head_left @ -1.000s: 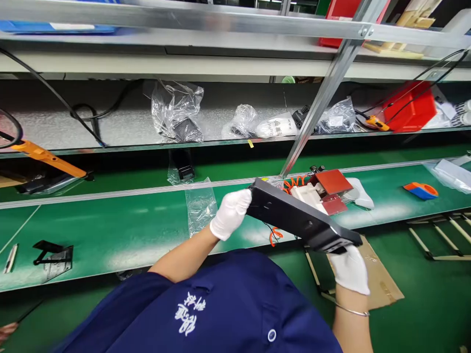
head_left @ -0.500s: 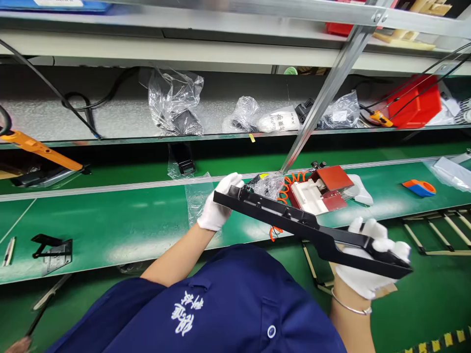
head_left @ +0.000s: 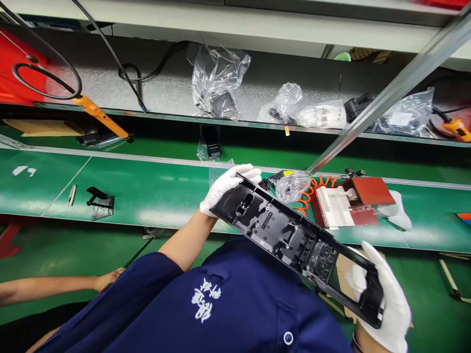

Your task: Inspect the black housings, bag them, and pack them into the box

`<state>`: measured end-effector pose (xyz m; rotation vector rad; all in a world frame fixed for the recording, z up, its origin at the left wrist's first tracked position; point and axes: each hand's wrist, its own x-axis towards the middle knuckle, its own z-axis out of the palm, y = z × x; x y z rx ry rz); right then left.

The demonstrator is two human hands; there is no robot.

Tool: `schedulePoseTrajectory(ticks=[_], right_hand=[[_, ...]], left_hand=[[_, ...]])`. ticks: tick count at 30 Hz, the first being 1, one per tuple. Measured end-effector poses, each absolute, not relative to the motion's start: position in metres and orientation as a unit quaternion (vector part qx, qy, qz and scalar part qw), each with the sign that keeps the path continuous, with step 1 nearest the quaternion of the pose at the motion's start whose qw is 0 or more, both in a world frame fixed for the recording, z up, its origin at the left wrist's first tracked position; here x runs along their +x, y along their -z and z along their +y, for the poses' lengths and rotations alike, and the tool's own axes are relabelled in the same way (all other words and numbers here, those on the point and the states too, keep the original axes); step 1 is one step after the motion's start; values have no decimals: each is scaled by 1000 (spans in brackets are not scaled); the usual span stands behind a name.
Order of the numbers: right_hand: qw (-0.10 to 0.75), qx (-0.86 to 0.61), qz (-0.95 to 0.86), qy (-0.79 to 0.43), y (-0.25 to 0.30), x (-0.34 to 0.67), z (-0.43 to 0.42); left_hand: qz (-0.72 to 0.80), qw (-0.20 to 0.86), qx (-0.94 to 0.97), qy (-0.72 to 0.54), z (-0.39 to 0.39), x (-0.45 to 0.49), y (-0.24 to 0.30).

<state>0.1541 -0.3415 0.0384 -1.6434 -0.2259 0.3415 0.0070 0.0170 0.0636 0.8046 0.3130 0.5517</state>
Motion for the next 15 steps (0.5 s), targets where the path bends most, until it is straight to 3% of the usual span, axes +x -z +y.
schedulePoseTrajectory(ticks=[5,15], right_hand=[[722,-678,-32,-133,-55,151,-324],[728,-674,-32,-125,-56,154,-325]], left_hand=[[132,874,383,-269,3,-2,-73],[137,868,390,-276,3,-3,-73]])
